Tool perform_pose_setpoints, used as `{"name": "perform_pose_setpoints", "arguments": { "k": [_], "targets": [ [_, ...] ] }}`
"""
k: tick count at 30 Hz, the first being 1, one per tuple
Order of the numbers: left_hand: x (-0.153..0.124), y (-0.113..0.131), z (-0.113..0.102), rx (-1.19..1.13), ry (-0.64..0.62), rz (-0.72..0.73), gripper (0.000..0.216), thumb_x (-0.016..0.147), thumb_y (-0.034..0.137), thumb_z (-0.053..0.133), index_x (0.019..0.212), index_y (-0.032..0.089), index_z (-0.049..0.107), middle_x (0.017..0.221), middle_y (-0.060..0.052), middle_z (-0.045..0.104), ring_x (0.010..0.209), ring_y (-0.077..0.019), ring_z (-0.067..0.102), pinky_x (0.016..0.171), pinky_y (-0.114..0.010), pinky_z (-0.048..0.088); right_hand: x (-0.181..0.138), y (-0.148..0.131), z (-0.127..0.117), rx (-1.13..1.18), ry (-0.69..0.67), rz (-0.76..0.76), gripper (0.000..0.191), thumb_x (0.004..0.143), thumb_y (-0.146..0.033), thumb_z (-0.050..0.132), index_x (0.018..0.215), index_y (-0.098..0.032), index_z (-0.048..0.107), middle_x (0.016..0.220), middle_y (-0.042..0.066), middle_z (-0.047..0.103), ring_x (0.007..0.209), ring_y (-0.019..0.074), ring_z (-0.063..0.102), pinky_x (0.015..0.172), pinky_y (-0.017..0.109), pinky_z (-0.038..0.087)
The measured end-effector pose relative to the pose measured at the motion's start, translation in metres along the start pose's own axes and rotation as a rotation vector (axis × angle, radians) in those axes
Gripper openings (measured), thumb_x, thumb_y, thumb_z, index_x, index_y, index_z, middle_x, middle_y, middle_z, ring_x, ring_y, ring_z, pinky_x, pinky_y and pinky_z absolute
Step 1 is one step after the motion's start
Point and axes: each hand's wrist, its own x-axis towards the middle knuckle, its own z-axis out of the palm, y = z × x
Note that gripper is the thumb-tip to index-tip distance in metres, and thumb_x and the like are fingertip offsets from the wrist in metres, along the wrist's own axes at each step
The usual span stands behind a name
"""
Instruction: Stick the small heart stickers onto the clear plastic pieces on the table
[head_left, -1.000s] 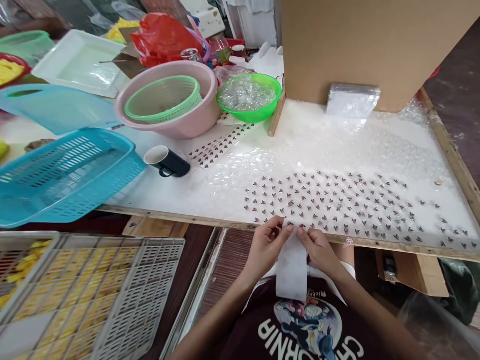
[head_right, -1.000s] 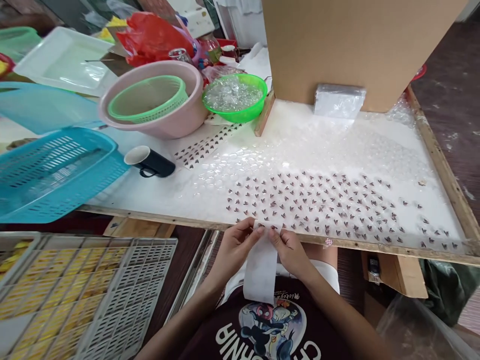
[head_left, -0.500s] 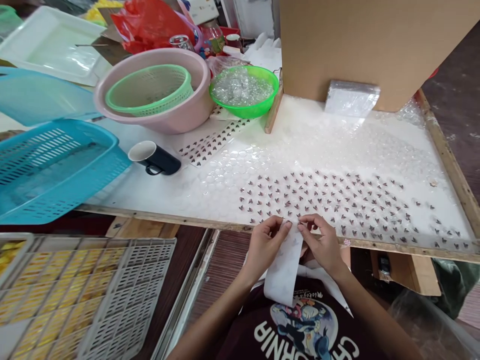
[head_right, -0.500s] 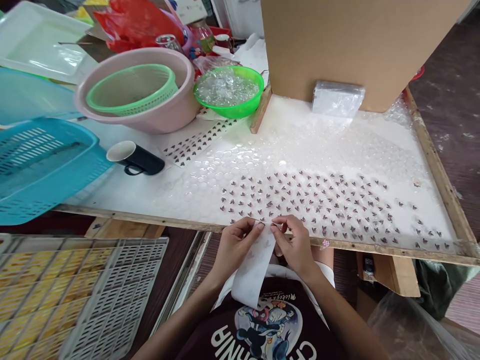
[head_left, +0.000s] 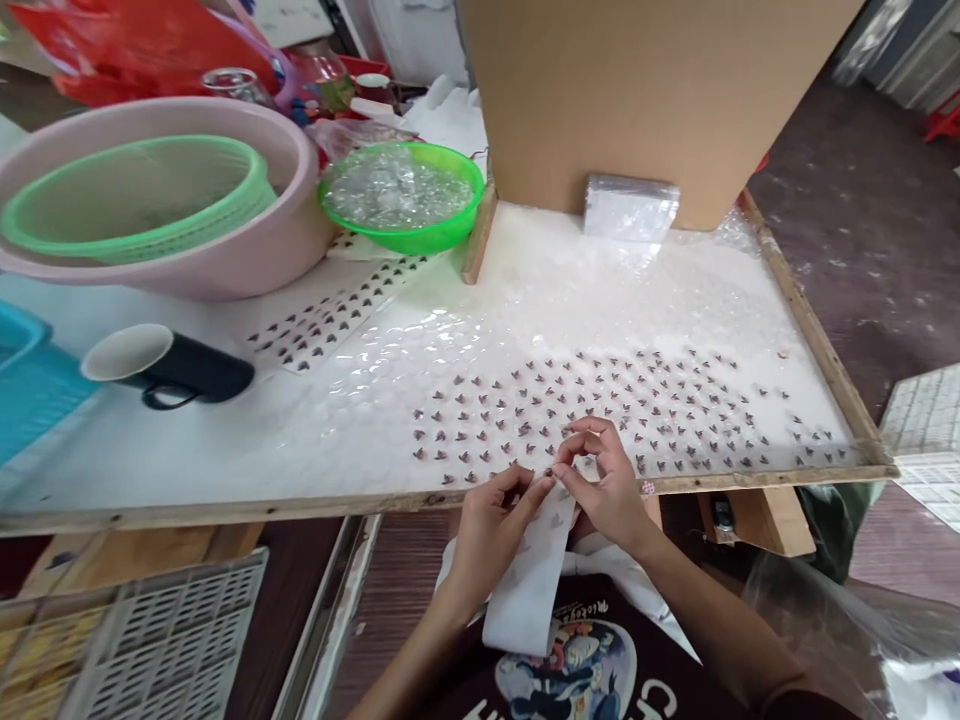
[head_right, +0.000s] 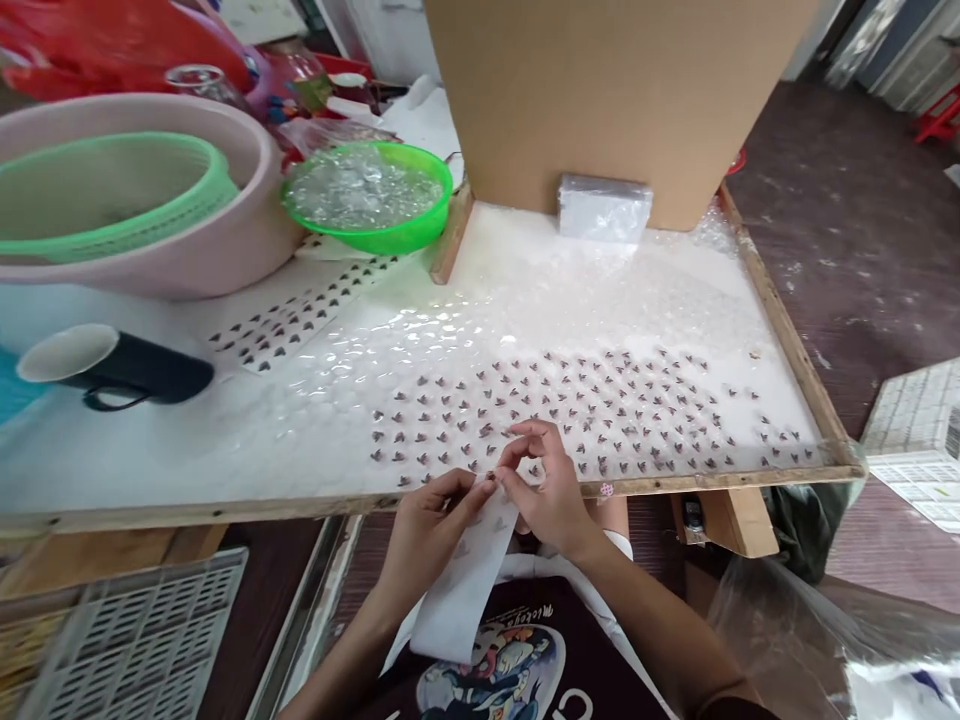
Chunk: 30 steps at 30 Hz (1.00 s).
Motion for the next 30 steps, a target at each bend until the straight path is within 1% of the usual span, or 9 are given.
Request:
{"name": "perform_pose_setpoints", "arguments": {
  "k": [3, 5, 8, 12, 13, 15, 18, 24, 30],
  "targets": [
    [0.002, -0.004, -0.001, 0.019, -0.052, -0.001, 0.029, 0.084, 0.040, 0.061, 0.068, 0.016, 0.061, 0.059, 0.003, 0.049, 0.057, -0.0114, 0.040, 0.053, -0.021, 0.032, 0.012, -0.004, -0.023, 0.031, 0.094, -0.034, 0.032, 0.088, -0.025, 0.065, 0.113, -0.027, 0.045, 0.085, -0.002, 0.061, 0.082, 0.0158, 0.061, 0.081, 0.035, 0.051],
    [0.003, -0.007, -0.004, 0.035, -0.076, -0.003, 0.028, 0.083, 0.039, 0.061, 0.068, 0.016, 0.062, 0.060, 0.003, 0.050, 0.058, -0.0120, 0.042, 0.053, -0.021, 0.033, 0.030, -0.005, -0.063, 0.018, 0.220, -0.058, 0.039, 0.086, -0.024, 0.068, 0.115, -0.028, 0.043, 0.086, -0.003, 0.062, 0.082, 0.0150, 0.062, 0.084, 0.036, 0.051],
    [0.005, -0.012, -0.011, 0.064, -0.080, -0.025, 0.028, 0.081, 0.041, 0.062, 0.067, 0.016, 0.062, 0.061, 0.001, 0.053, 0.060, -0.0133, 0.045, 0.054, -0.021, 0.036, 0.061, 0.005, -0.160, -0.048, 0.462, -0.062, 0.053, 0.077, -0.024, 0.074, 0.117, -0.028, 0.040, 0.084, -0.004, 0.063, 0.084, 0.0152, 0.063, 0.087, 0.036, 0.052],
    [0.008, -0.016, -0.018, 0.082, -0.044, -0.067, 0.030, 0.077, 0.045, 0.066, 0.067, 0.016, 0.063, 0.062, 0.001, 0.055, 0.061, -0.0144, 0.047, 0.054, -0.021, 0.038, 0.089, 0.033, -0.298, -0.199, 0.788, -0.063, 0.053, 0.066, -0.022, 0.070, 0.105, -0.025, 0.035, 0.076, -0.007, 0.058, 0.076, 0.0137, 0.063, 0.087, 0.035, 0.050],
    [0.010, -0.017, -0.018, 0.082, -0.040, -0.079, 0.032, 0.076, 0.047, 0.066, 0.067, 0.016, 0.064, 0.061, 0.001, 0.055, 0.060, -0.0145, 0.047, 0.053, -0.021, 0.038, 0.092, 0.040, -0.324, -0.272, 0.836, -0.018, 0.052, 0.065, -0.021, 0.067, 0.104, -0.026, 0.032, 0.075, -0.007, 0.057, 0.075, 0.0141, 0.063, 0.085, 0.035, 0.050],
    [0.013, -0.019, -0.014, 0.076, -0.042, -0.096, 0.035, 0.075, 0.051, 0.068, 0.067, 0.017, 0.064, 0.060, 0.000, 0.055, 0.059, -0.0146, 0.047, 0.052, -0.021, 0.038, 0.097, 0.052, -0.358, -0.383, 0.827, 0.094, 0.051, 0.064, -0.022, 0.062, 0.103, -0.025, 0.030, 0.074, -0.007, 0.056, 0.075, 0.0155, 0.064, 0.082, 0.035, 0.049],
    [0.018, -0.017, -0.003, 0.068, -0.045, -0.096, 0.036, 0.074, 0.053, 0.069, 0.067, 0.018, 0.065, 0.061, 0.000, 0.057, 0.060, -0.0156, 0.049, 0.053, -0.021, 0.040, 0.105, 0.067, -0.373, -0.439, 0.740, 0.184, 0.051, 0.062, -0.023, 0.062, 0.104, -0.024, 0.032, 0.072, -0.006, 0.058, 0.075, 0.0173, 0.065, 0.078, 0.034, 0.049],
    [0.024, -0.008, 0.008, 0.115, -0.040, -0.090, 0.037, 0.075, 0.054, 0.068, 0.067, 0.018, 0.065, 0.061, 0.000, 0.056, 0.060, -0.0154, 0.048, 0.052, -0.021, 0.039, 0.126, 0.089, -0.364, -0.510, 0.633, 0.247, 0.055, 0.062, -0.030, 0.065, 0.108, -0.022, 0.037, 0.076, -0.002, 0.064, 0.072, 0.0175, 0.061, 0.066, 0.030, 0.045],
    [0.027, -0.016, 0.006, 0.125, -0.023, -0.095, 0.036, 0.075, 0.053, 0.068, 0.068, 0.018, 0.064, 0.062, 0.001, 0.054, 0.060, -0.0151, 0.047, 0.052, -0.020, 0.038, 0.132, 0.091, -0.362, -0.608, 0.612, 0.278, 0.052, 0.065, -0.028, 0.064, 0.109, -0.022, 0.038, 0.077, -0.001, 0.063, 0.070, 0.0174, 0.059, 0.067, 0.030, 0.044]
  ]
}}
